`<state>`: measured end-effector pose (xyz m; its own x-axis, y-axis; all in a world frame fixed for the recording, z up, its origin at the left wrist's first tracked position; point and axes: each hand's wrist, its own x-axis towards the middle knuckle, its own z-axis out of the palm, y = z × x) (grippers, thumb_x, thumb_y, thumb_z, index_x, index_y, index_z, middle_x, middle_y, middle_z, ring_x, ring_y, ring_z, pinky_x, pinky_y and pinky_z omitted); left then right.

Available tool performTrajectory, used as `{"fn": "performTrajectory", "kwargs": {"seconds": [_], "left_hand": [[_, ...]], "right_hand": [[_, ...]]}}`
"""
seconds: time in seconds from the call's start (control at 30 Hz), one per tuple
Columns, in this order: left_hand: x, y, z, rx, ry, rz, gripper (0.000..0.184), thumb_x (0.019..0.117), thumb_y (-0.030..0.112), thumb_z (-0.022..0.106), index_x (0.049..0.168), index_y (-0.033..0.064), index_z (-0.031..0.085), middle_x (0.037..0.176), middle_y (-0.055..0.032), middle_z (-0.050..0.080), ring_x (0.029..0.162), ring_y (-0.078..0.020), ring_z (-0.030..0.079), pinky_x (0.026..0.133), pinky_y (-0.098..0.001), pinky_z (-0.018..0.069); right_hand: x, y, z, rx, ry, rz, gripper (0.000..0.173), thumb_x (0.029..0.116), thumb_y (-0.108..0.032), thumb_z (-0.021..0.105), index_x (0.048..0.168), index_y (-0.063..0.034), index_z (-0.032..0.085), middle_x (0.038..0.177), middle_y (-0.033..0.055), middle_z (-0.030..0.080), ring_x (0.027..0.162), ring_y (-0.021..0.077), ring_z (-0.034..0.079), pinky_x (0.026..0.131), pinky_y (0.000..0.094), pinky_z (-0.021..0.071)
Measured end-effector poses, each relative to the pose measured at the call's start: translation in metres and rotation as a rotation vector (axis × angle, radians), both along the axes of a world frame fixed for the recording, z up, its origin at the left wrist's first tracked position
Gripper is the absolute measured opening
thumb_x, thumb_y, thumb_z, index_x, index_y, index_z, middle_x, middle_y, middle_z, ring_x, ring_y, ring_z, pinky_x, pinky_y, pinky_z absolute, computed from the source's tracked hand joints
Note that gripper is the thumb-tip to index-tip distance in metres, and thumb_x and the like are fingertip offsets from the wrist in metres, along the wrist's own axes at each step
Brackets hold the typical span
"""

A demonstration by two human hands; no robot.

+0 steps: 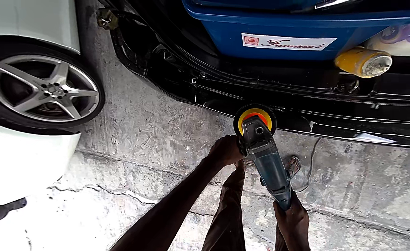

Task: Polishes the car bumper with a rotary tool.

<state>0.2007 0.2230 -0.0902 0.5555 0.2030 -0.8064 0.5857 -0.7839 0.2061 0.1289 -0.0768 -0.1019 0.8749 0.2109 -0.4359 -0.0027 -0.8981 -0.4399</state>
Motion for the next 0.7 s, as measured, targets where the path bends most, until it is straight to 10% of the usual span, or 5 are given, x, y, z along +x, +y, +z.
{"fn": "performTrajectory", "kwargs": {"seconds": [0.7], "left_hand": [[0.046,-0.064,-0.001,-0.067,0.053,-0.093,0.03,0.086,0.041,0.07,0.09,0.0118,0.067,0.084,-0.0095,0.068,0.083,-0.0302,0.069,0.067,-0.0546,0.0536]], "right_hand": [[0.004,-0.05,0.008,0.01,0.017,-0.131,0.057,0.0797,-0.031,0.071,0.123,0.0057,0.065,0.089,0.018,0.074,0.075,0.0315,0.074,0.067,0.0553,0.058]]}}
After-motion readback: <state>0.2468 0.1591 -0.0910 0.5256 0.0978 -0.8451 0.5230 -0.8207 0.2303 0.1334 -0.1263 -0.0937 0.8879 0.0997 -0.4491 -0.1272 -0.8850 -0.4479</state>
